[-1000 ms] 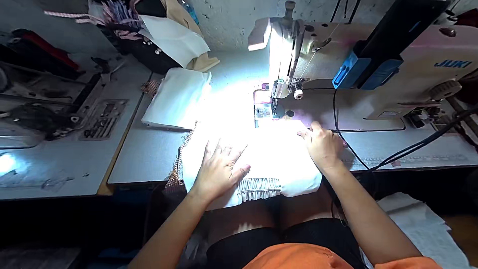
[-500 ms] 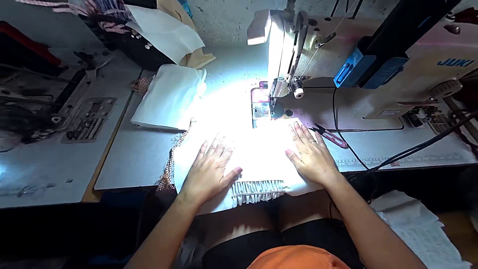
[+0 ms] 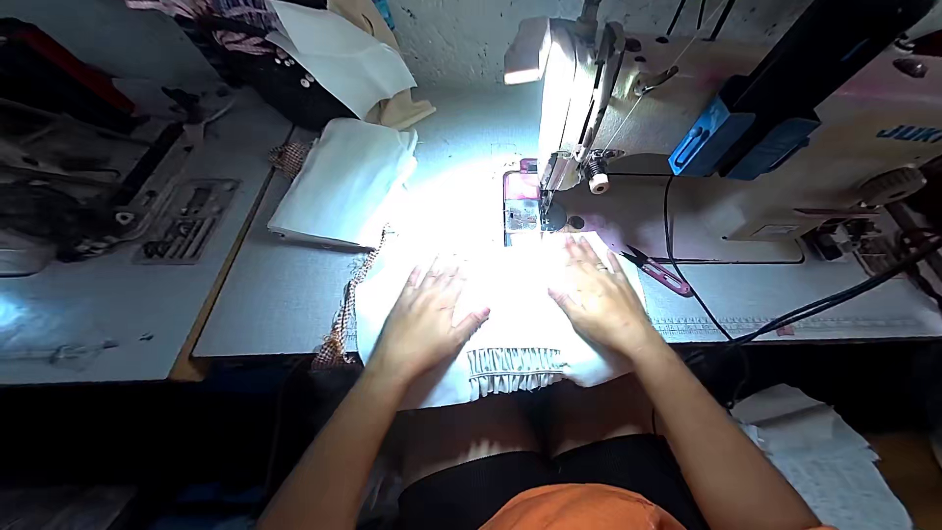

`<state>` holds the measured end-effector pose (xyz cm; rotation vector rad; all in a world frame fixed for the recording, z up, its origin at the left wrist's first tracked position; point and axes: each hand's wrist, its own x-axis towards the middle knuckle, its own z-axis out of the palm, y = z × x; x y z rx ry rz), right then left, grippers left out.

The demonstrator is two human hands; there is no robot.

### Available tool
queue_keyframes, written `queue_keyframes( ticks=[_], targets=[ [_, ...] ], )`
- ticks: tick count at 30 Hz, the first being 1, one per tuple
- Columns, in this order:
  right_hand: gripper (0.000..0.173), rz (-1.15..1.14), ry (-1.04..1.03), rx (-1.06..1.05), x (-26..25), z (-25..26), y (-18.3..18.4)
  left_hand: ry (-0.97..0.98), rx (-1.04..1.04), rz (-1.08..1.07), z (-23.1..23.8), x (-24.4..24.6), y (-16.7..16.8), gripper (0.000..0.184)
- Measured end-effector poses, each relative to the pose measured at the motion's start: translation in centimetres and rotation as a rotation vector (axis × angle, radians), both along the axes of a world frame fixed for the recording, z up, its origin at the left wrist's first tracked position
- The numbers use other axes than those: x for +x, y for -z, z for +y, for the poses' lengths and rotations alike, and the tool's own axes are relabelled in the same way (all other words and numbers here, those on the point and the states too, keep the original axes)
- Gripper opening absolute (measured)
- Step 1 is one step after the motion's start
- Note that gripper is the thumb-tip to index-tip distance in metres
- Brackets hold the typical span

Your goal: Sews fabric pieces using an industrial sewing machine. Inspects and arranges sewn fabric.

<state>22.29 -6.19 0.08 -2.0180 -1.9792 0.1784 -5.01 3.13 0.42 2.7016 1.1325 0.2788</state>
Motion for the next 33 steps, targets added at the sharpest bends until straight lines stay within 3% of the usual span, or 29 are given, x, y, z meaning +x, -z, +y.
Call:
queue_keyframes(
  ticks=[3, 8, 11, 14, 16, 18, 20, 22, 23, 24, 25, 27, 29, 31, 33],
  targets=[
    [0.081, -0.059, 0.053, -0.029, 1.7, -0.6, -0.1, -0.053, 0.021, 0.053, 1.0, -3.2, -0.2, 0.094],
    [0.082, -0.044, 0.024, -0.066, 1.7, -0.5, 0.0, 0.017, -0.006, 0.0, 1.8, -4.1, -0.5, 0.083],
    [0.074, 0.038, 0.009, 0.095, 1.6, -1.5, -0.7, -0.07, 0.192, -0.235, -0.4, -3.9, -0.7, 0.058],
    [0.054, 0.104, -0.019, 0.344, 1.5, -5.7, -2.6, -0.311, 0.258, -0.687, -6.3, -4.4, 0.1, 0.045],
    [0.033, 0.307, 0.077, 0.588, 1.1, -9.7, -2.0, -0.518, 0.058, -1.104, -10.5, -4.3, 1.8, 0.046],
    [0.016, 0.616, 0.315, 0.656, -0.1, -13.1, -0.1, -0.792, -0.344, -1.46, -13.3, -3.0, 2.8, 0.034],
    [0.013, 1.034, 0.557, 0.379, -1.8, -15.1, 1.2, -0.952, -0.823, -1.686, -15.1, -1.5, 3.5, 0.022],
    [0.032, 1.469, 0.647, 0.033, -3.4, -15.3, 2.3, -0.874, -1.193, -1.814, -16.4, -0.2, 4.8, 0.027],
    [0.042, 1.637, 0.62, -0.042, -4.2, -15.0, 2.9, -0.803, -1.308, -1.836, -16.7, 0.6, 5.5, 0.035],
    [0.05, 1.762, 0.58, -0.047, -4.8, -14.6, 3.3, -0.74, -1.381, -1.83, -16.7, 1.6, 5.9, 0.042],
    [0.047, 1.857, 0.569, 0.01, -5.4, -14.0, 3.3, -0.711, -1.416, -1.818, -16.5, 2.5, 5.8, 0.039],
    [0.022, 1.984, 0.667, 0.194, -6.0, -12.7, 2.1, -0.777, -1.361, -1.736, -15.8, 3.9, 4.6, 0.021],
    [0.012, 1.95, 0.754, 0.231, -6.2, -11.9, 0.6, -0.858, -1.203, -1.53, -15.1, 4.3, 3.2, 0.006],
    [0.015, 1.889, 0.77, 0.144, -6.4, -11.9, -0.5, -0.741, -1.137, -1.185, -15.1, 3.2, 2.2, 0.026],
    [0.024, 1.873, 0.747, 0.052, -6.4, -11.9, -1.1, -0.425, -1.081, -0.671, -15.4, 1.4, 0.7, 0.054]
  ],
)
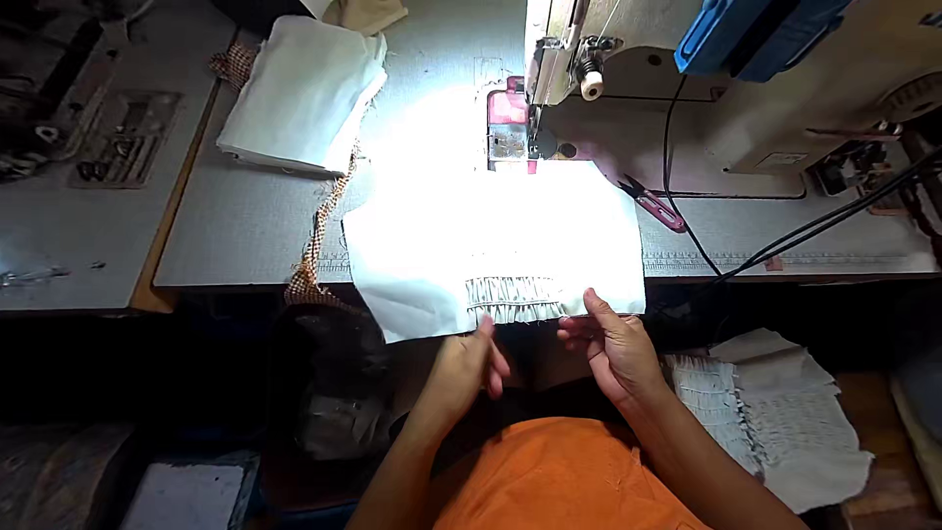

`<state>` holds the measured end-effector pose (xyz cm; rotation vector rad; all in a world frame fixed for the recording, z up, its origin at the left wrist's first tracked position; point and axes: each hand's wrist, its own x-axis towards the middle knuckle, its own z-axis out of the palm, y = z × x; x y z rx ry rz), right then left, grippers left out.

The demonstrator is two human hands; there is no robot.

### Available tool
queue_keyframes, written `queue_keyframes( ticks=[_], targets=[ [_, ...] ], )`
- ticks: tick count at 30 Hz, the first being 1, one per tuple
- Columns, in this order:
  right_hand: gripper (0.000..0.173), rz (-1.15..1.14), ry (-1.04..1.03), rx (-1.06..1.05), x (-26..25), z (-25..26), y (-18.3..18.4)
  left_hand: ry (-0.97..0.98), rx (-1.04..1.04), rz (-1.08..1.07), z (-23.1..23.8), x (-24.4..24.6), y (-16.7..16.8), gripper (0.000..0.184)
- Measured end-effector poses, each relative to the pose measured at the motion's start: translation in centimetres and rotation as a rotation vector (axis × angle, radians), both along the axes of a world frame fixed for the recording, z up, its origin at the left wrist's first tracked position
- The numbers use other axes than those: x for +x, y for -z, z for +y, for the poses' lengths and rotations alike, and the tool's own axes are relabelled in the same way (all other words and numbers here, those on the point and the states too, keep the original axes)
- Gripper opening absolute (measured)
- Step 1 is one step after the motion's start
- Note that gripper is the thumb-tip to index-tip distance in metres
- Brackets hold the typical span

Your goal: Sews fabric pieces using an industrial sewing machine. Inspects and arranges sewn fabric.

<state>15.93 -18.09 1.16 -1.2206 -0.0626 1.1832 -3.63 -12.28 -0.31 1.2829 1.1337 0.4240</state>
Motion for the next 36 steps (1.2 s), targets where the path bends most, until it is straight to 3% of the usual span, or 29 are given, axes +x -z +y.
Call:
queue_keyframes(
  ticks=[2, 5, 7, 9, 12, 16, 18, 23, 27, 30, 33, 36],
  targets=[
    [0.027, -0.029, -0.017, -0.025, 0.1, 0.1, -0.2, 0.226, 0.347, 0.209, -0.6, 0.0, -2.3, 0.054],
    [0.028, -0.216, -0.029, -0.118, 0.1, -0.4, 0.0, 0.231, 0.972, 0.171, 1.2, 2.9, -3.8, 0.031],
    [0.037, -0.341, -0.04, -0.142, 0.2, -0.9, 0.5, 0.395, 1.12, 0.193, 5.0, 5.4, -3.7, 0.028],
    [0.037, -0.417, -0.019, -0.099, 0.2, -1.6, 0.7, 0.576, 1.163, 0.265, 8.8, 7.6, -2.4, 0.039],
    [0.018, -0.43, 0.033, -0.015, 0.1, -2.6, 1.4, 0.697, 1.197, 0.369, 11.8, 8.9, -0.8, 0.048],
    [0.017, -0.285, 0.108, -0.016, -0.4, -2.7, 1.5, 0.717, 1.185, 0.404, 11.7, 8.9, -0.7, 0.051],
    [0.025, -0.223, 0.093, -0.031, -0.7, -2.6, 0.5, 0.708, 1.191, 0.409, 11.7, 8.9, -0.8, 0.051],
    [0.02, -0.145, 0.035, -0.056, -1.4, -2.1, 0.3, 0.702, 1.178, 0.398, 11.7, 8.9, -0.6, 0.051],
    [0.011, 0.15, 0.102, -0.093, -1.3, -1.2, -0.1, 0.702, 1.172, 0.402, 11.7, 8.9, -0.8, 0.051],
    [0.018, 0.39, 0.177, -0.065, -1.0, -0.3, -0.9, 0.704, 1.184, 0.398, 11.7, 8.9, -0.7, 0.052],
    [0.01, 0.277, 0.252, -0.046, -1.0, 0.1, -1.6, 0.7, 1.18, 0.394, 11.7, 8.9, -0.8, 0.052],
    [0.005, -0.18, 0.243, 0.062, -1.5, -0.4, -0.6, 0.705, 1.165, 0.389, 11.7, 8.9, -0.9, 0.052]
  ],
)
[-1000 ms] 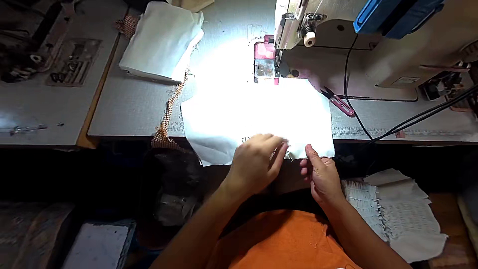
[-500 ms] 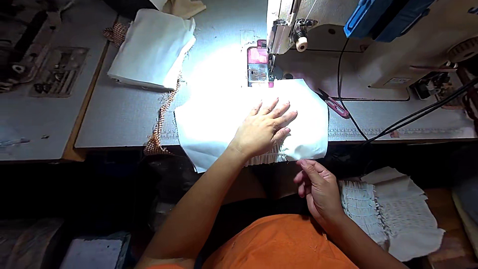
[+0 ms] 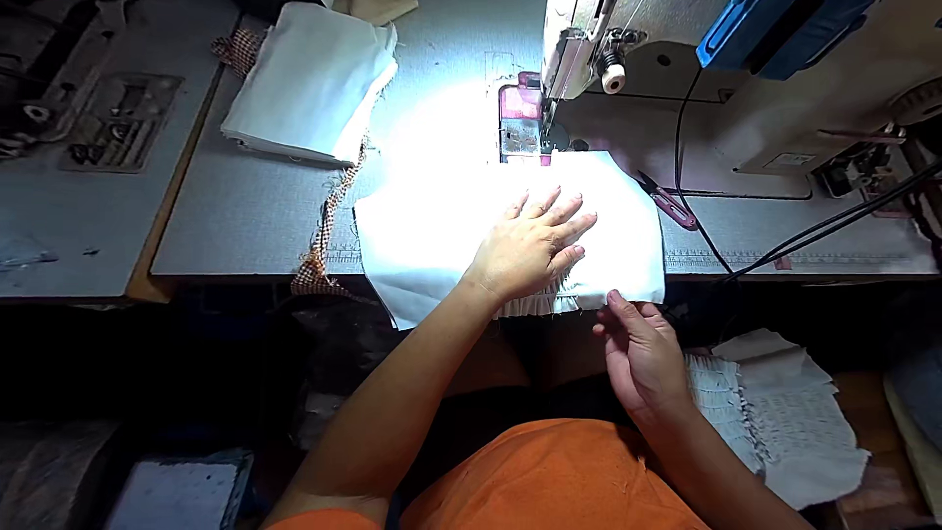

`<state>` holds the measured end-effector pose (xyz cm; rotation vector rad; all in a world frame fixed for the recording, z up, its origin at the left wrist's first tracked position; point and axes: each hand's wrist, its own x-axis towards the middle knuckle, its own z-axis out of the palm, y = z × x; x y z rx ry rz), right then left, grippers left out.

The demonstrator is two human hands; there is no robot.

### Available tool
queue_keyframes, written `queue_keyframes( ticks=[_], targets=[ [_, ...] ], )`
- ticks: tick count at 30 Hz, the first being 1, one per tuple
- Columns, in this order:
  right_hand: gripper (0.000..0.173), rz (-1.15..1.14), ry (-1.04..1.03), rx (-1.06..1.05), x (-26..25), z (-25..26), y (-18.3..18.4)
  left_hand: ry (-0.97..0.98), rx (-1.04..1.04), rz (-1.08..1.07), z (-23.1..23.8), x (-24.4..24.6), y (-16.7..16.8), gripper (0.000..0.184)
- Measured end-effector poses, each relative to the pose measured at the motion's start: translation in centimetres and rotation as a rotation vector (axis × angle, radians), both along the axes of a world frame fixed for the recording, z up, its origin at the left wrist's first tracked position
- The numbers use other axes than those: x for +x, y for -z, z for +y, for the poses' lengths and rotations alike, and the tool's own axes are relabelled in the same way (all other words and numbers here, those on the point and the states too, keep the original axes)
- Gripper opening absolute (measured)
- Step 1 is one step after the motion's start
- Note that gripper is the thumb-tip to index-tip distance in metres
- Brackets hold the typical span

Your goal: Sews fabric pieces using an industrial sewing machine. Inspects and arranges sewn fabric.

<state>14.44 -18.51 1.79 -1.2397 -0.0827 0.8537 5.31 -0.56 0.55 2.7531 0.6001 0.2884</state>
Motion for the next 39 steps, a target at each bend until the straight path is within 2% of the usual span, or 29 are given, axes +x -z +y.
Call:
queue_keyframes(
  ticks=[2, 4, 5, 7, 11, 22, 26, 30, 33, 39],
  targets=[
    [0.005, -0.322, -0.081, 0.024, 0.2, -0.3, 1.2, 0.004, -0.008, 0.022, -0.1, 0.0, -0.1, 0.053],
    [0.011, -0.522, -0.168, 0.041, 0.4, -0.4, 2.4, 0.005, -0.019, 0.025, -0.1, 0.0, -0.1, 0.053],
    [0.014, -0.565, -0.191, 0.034, 0.6, -0.2, 2.6, 0.005, -0.015, 0.024, -0.1, 0.0, -0.1, 0.053],
    [0.007, -0.586, -0.192, -0.017, 0.8, 0.2, 2.3, 0.005, -0.009, 0.018, 0.0, 0.1, -0.1, 0.053],
    [0.002, -0.52, -0.221, 0.018, 1.2, 0.8, 1.3, 0.002, -0.01, 0.021, -0.1, 0.0, 0.0, 0.052],
    [0.006, -0.407, -0.248, 0.005, 0.8, -0.2, 2.2, 0.004, 0.0, 0.02, 0.0, 0.1, 0.0, 0.053],
    [0.014, -0.238, -0.245, -0.087, 0.5, -0.2, 2.3, 0.011, -0.003, 0.007, 0.0, 0.0, -0.1, 0.052],
    [0.02, -0.033, -0.21, -0.084, 0.1, -0.2, 3.1, 0.012, 0.001, 0.007, 0.0, 0.1, 0.0, 0.052],
    [0.026, 0.035, -0.166, -0.084, 0.2, -0.2, 3.2, 0.008, 0.007, 0.009, 0.0, 0.0, 0.1, 0.053],
    [0.008, 0.218, -0.142, -0.117, 0.0, 0.1, 2.7, 0.008, 0.018, -0.002, 0.0, 0.0, 0.2, 0.054]
  ],
)
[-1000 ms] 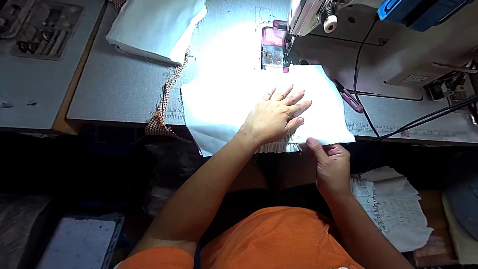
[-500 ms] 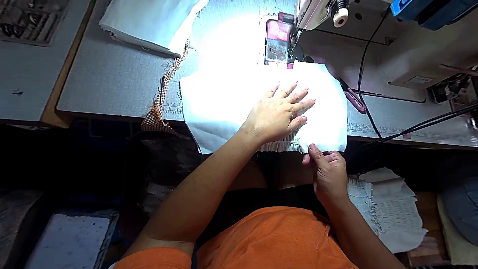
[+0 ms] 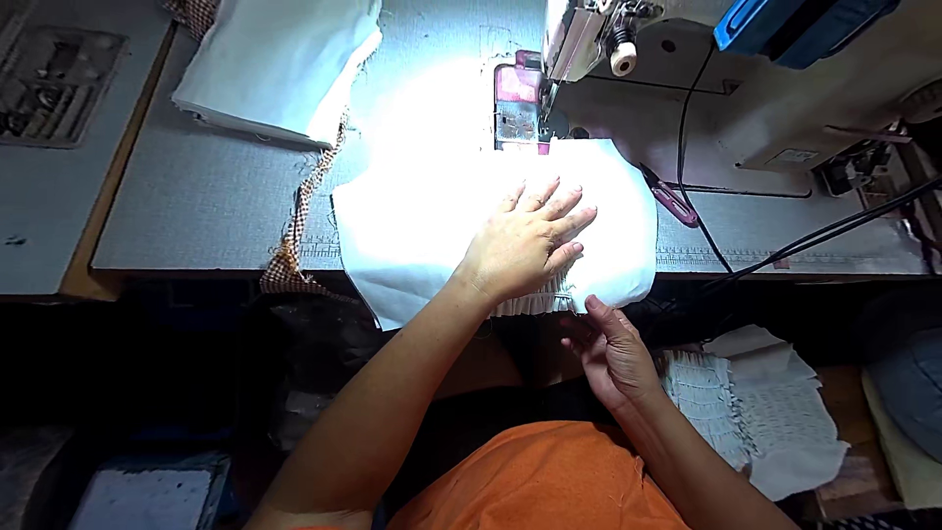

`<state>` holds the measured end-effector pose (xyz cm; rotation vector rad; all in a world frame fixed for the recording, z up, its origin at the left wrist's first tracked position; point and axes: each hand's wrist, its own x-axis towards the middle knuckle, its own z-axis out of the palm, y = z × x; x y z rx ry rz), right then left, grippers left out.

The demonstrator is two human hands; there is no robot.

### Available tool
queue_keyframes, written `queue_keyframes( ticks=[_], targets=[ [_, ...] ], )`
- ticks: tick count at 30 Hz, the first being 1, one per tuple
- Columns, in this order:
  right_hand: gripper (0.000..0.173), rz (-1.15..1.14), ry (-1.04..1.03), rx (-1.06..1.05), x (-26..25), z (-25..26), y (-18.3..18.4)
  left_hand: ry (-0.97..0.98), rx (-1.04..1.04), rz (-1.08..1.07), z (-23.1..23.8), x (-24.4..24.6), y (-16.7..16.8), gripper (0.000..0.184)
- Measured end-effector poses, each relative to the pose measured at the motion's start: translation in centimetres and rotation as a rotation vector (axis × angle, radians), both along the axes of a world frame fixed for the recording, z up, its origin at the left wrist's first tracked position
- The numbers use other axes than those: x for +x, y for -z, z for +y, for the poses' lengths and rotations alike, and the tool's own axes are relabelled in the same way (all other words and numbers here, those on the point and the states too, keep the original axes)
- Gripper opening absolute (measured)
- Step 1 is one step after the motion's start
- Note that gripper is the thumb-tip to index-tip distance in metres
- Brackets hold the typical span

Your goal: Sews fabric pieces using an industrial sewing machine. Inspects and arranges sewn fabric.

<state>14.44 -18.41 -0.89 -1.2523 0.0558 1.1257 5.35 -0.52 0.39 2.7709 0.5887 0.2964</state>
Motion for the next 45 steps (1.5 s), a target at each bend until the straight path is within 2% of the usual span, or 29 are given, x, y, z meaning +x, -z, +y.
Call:
queue_keyframes(
  ticks=[3, 4, 8, 12, 14, 16, 19, 21, 23, 26, 28, 30, 33, 35, 39, 45],
  targets=[
    [0.002, 0.112, 0.1, 0.023, -0.2, 0.3, 0.0, 0.001, 0.007, -0.001, 0.0, 0.0, 0.0, 0.053],
    [0.005, 0.128, 0.127, 0.036, -0.3, 0.3, 0.1, 0.002, 0.009, -0.003, 0.0, 0.0, 0.0, 0.053],
    [0.007, 0.076, 0.158, 0.073, -0.6, 0.3, 0.5, 0.006, 0.014, 0.0, 0.0, -0.1, -0.1, 0.054],
    [0.02, 0.085, 0.151, 0.07, -0.2, 0.6, 0.9, 0.01, 0.023, -0.006, 0.0, -0.1, 0.1, 0.053],
    [0.009, 0.165, 0.116, 0.066, 0.2, 0.6, 0.8, 0.011, 0.02, -0.004, 0.0, -0.1, 0.0, 0.052],
    [0.006, 0.215, 0.043, 0.07, 0.7, 0.5, 0.7, 0.016, 0.012, 0.003, -0.1, -0.2, -0.1, 0.054],
    [0.003, 0.176, 0.087, 0.005, 1.2, 0.9, 0.6, 0.02, 0.03, 0.057, -0.2, -0.1, -0.4, 0.07],
    [0.014, 0.111, 0.131, -0.033, 1.5, 0.7, 0.7, 0.027, 0.022, 0.08, -0.1, 0.0, -0.6, 0.078],
    [0.018, -0.122, 0.16, -0.025, 1.5, -0.1, 0.9, 0.018, -0.011, -0.007, 0.0, -0.3, -0.7, 0.075],
    [0.011, -0.828, 0.216, 0.155, 2.9, -2.1, 1.3, -0.142, -0.007, -0.245, -0.7, -2.7, -2.1, 0.059],
    [0.012, -1.321, 0.204, 0.263, 4.5, -2.3, 0.4, -0.299, 0.03, -0.243, -1.0, -5.3, -2.4, 0.056],
    [0.022, -1.621, 0.015, 0.241, 4.8, -0.9, -1.2, -0.373, 0.058, -0.142, -0.8, -7.3, -1.2, 0.058],
    [0.046, -1.725, -0.538, 0.148, 3.7, 4.0, -1.8, -0.401, 0.047, -0.007, 0.0, -7.8, 0.3, 0.066],
    [0.06, -1.815, -0.788, 0.036, 4.0, 7.4, -1.0, -0.412, 0.042, 0.047, 0.9, -7.9, 0.3, 0.067],
    [0.066, -1.861, -0.909, -0.126, 7.4, 9.9, -0.8, -0.424, 0.039, 0.125, 3.1, -9.1, 0.0, 0.071],
    [0.072, -1.852, -0.962, -0.15, 9.6, 9.6, -1.1, -0.362, 0.041, 0.092, 2.7, -9.8, 0.3, 0.073]
  ],
)
